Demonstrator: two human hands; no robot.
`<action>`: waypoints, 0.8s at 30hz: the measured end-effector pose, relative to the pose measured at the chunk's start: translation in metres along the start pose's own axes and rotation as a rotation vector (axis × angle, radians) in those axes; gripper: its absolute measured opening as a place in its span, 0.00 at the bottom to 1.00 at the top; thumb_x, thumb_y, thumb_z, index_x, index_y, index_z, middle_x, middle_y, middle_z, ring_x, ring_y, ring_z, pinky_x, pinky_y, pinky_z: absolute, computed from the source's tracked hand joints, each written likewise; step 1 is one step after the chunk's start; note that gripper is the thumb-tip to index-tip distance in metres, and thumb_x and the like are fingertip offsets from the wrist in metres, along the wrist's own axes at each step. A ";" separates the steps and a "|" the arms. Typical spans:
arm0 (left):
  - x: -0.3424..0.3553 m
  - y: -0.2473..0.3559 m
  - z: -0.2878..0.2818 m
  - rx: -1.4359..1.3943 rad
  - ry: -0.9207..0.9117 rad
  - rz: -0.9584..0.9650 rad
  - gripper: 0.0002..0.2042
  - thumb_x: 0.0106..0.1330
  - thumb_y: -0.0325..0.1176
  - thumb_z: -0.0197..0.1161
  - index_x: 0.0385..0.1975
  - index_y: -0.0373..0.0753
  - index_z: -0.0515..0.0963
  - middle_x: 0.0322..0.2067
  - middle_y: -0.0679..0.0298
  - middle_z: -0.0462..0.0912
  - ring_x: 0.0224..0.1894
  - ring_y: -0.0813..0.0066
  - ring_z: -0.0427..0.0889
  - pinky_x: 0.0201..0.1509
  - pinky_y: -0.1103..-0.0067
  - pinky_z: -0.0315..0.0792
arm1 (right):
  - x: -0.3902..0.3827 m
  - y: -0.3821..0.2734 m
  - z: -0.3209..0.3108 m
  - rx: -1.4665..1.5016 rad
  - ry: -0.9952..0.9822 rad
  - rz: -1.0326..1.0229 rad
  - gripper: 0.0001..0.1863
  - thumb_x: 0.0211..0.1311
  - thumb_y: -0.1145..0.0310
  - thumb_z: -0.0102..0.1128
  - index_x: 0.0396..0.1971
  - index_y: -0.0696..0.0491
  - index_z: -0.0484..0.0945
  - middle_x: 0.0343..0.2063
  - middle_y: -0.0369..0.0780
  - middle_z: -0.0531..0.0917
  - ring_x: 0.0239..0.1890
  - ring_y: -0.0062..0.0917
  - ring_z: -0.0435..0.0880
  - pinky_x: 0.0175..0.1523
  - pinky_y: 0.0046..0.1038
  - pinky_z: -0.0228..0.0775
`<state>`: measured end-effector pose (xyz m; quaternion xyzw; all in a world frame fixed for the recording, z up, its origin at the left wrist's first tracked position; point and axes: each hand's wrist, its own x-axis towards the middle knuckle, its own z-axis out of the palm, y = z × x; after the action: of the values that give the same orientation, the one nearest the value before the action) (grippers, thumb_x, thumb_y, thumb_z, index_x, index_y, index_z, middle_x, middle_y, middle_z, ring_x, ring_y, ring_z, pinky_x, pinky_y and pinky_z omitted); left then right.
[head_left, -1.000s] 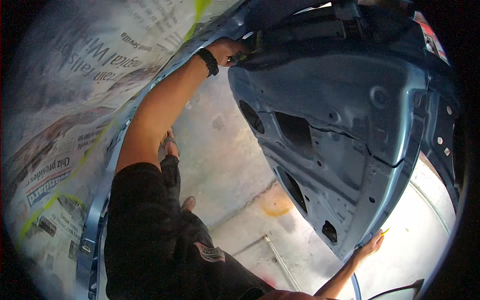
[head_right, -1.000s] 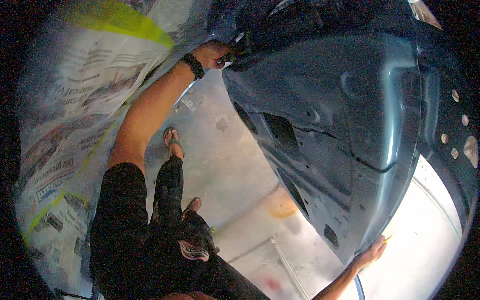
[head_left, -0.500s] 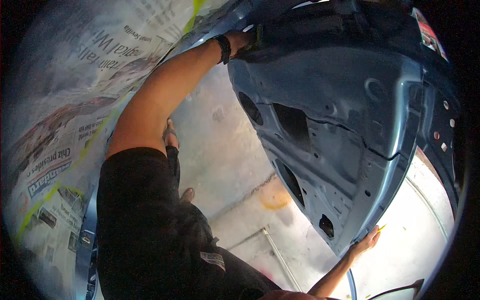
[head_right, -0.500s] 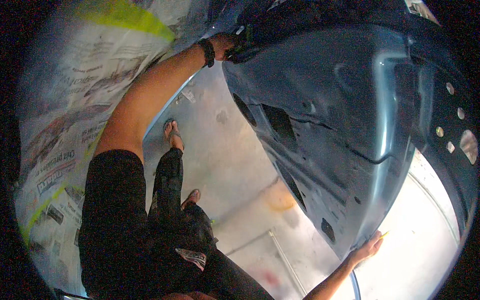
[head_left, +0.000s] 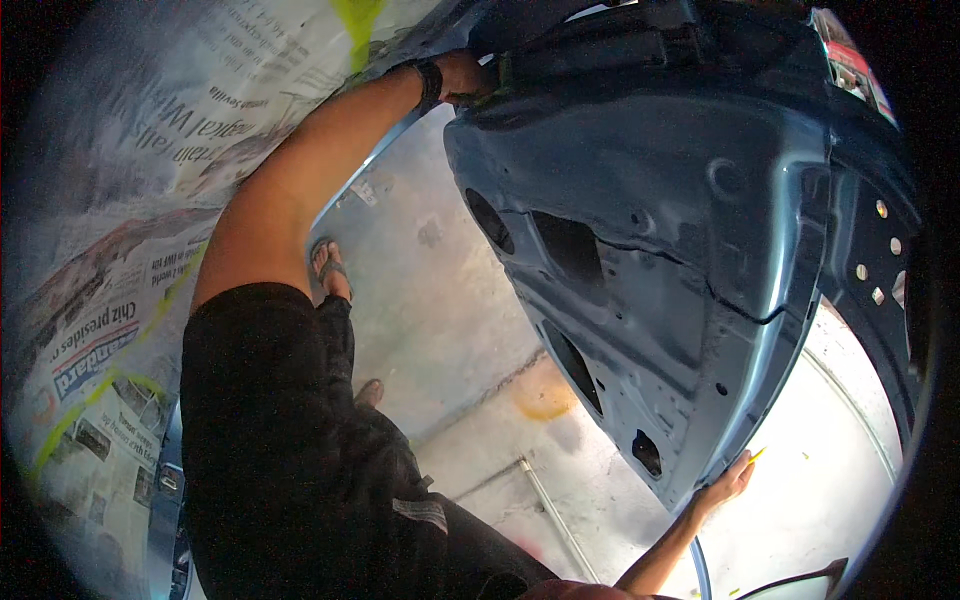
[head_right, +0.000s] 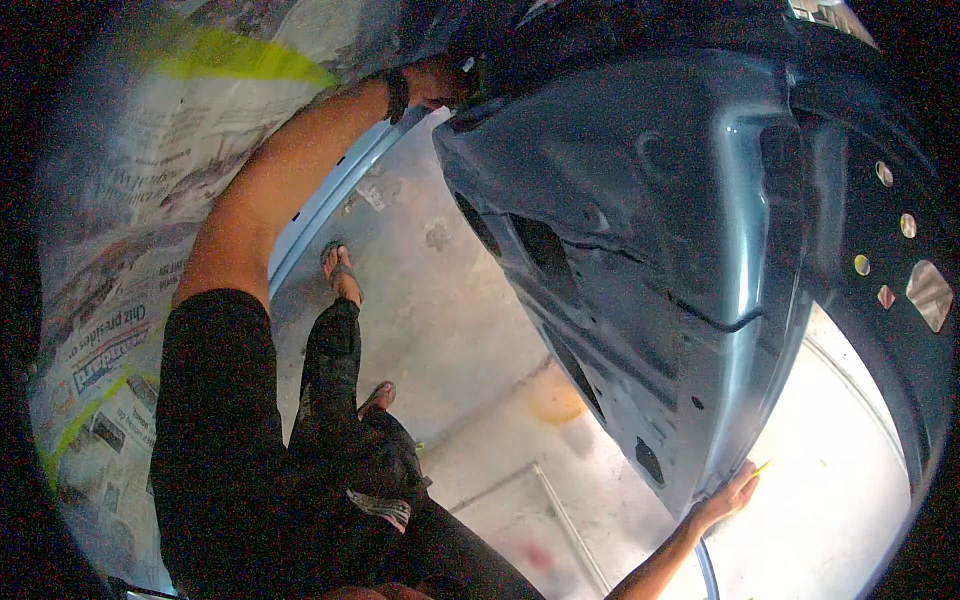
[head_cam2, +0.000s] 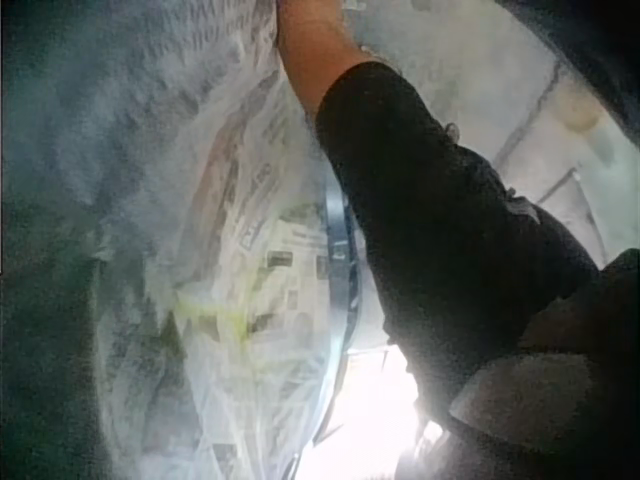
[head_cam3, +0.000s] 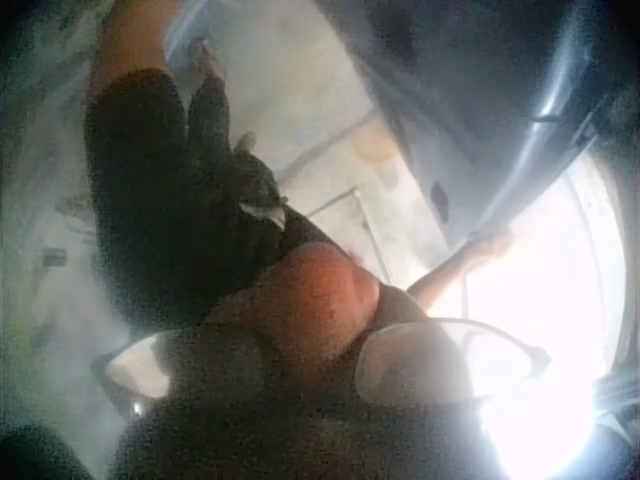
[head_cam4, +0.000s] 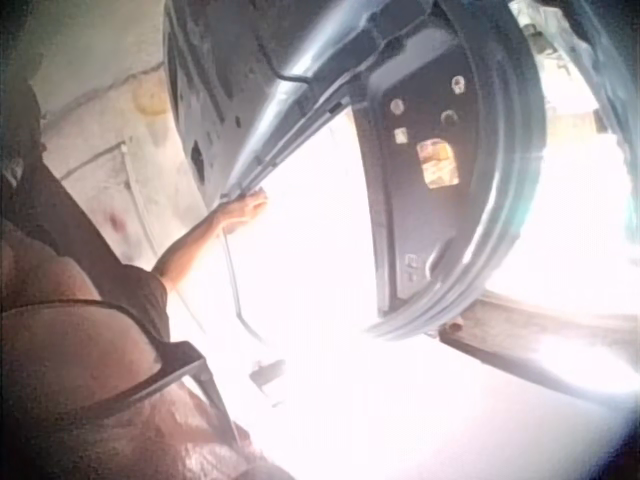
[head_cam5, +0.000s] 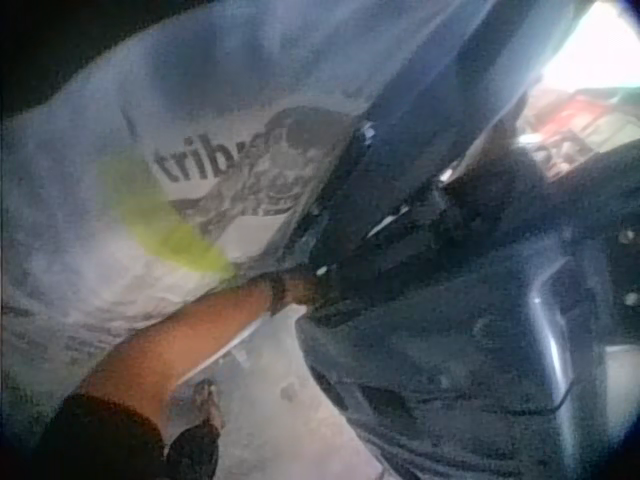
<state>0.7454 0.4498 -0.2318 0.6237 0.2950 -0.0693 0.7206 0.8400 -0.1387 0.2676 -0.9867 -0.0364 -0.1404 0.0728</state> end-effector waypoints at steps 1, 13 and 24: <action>-0.001 0.006 0.006 0.047 0.012 -0.042 0.13 0.61 0.45 0.60 0.34 0.42 0.75 0.29 0.66 0.77 0.30 0.73 0.76 0.33 0.72 0.73 | 0.000 0.003 -0.002 -0.024 -0.011 -0.010 0.18 0.69 0.59 0.48 0.37 0.62 0.77 0.31 0.39 0.77 0.36 0.24 0.72 0.45 0.28 0.65; 0.013 -0.024 0.023 0.582 0.145 0.340 0.16 0.63 0.40 0.55 0.39 0.31 0.78 0.36 0.54 0.83 0.37 0.64 0.82 0.38 0.70 0.73 | -0.013 -0.025 0.012 0.161 0.093 -0.089 0.17 0.69 0.59 0.50 0.25 0.57 0.69 0.21 0.31 0.66 0.27 0.18 0.62 0.34 0.24 0.57; -0.014 -0.016 0.040 0.825 0.251 0.249 0.10 0.61 0.32 0.55 0.34 0.35 0.81 0.34 0.57 0.84 0.40 0.60 0.83 0.38 0.66 0.76 | -0.008 -0.013 0.010 0.074 0.081 -0.098 0.17 0.68 0.58 0.52 0.24 0.54 0.68 0.21 0.30 0.64 0.27 0.17 0.60 0.33 0.23 0.55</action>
<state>0.7402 0.4055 -0.2367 0.8932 0.2508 -0.0177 0.3729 0.8336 -0.1244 0.2571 -0.9739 -0.0870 -0.1820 0.1039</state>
